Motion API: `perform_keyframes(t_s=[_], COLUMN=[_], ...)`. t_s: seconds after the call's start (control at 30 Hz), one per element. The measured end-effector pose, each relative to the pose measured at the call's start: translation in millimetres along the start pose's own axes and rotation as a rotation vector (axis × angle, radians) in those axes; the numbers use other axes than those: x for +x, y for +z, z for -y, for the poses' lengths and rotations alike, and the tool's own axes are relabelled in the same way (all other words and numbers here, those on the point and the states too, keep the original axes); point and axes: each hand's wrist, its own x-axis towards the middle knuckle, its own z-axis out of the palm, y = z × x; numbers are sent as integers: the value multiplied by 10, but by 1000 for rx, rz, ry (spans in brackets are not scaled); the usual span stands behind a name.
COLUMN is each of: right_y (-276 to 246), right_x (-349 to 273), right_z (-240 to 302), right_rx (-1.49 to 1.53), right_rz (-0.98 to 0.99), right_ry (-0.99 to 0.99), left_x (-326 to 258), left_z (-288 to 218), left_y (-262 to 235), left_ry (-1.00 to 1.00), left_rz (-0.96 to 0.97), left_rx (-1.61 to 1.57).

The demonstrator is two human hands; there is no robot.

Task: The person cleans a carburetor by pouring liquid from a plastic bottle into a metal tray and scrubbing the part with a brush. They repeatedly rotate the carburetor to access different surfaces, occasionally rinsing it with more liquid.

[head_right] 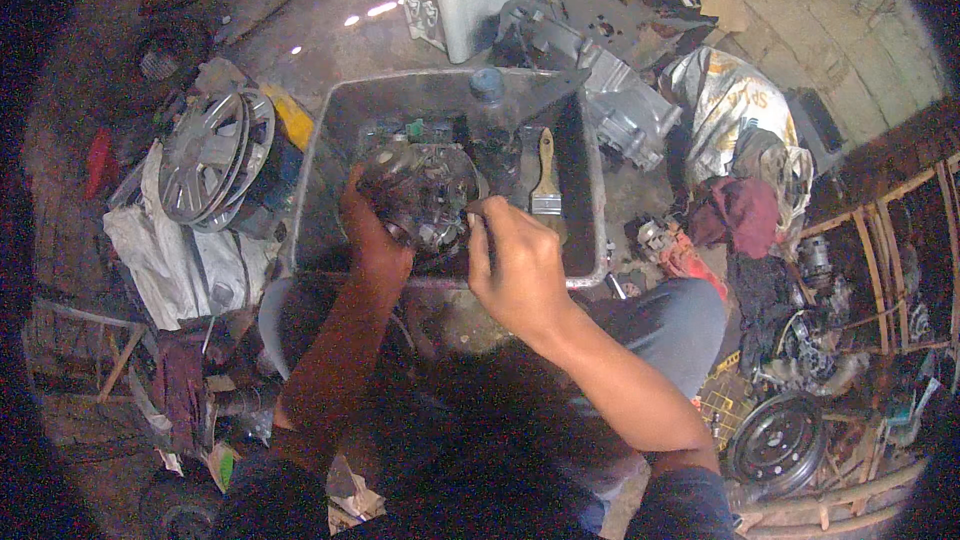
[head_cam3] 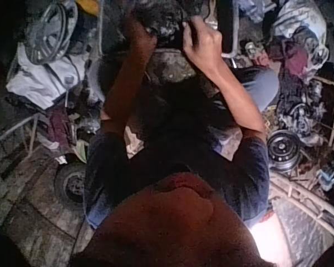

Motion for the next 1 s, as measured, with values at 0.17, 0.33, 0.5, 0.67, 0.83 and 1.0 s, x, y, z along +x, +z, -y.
perform_keyframes(t_s=[0.17, 0.33, 0.5, 0.67, 0.83, 1.0], right_y=[23, 60, -21, -62, -119, -151], right_x=[54, -70, 44, 83, 117, 124], right_z=[51, -14, 6, 70, 85, 100], right_rx=[-3, 15, 45, 68, 58, 10], right_rz=[-25, 37, -80, -118, -141, -163], right_ry=[-18, 39, 49, 88, 59, -24], left_x=[-88, -155, -106, 32, 0, -21], left_z=[-31, -93, -108, -80, -93, -57], left_y=[105, 12, -96, -111, -53, -104], left_ry=[-74, 111, 112, 9, 47, 219], left_rz=[-142, 59, 202, 105, 103, 191], left_rx=[10, 177, 123, 1, -51, 30])
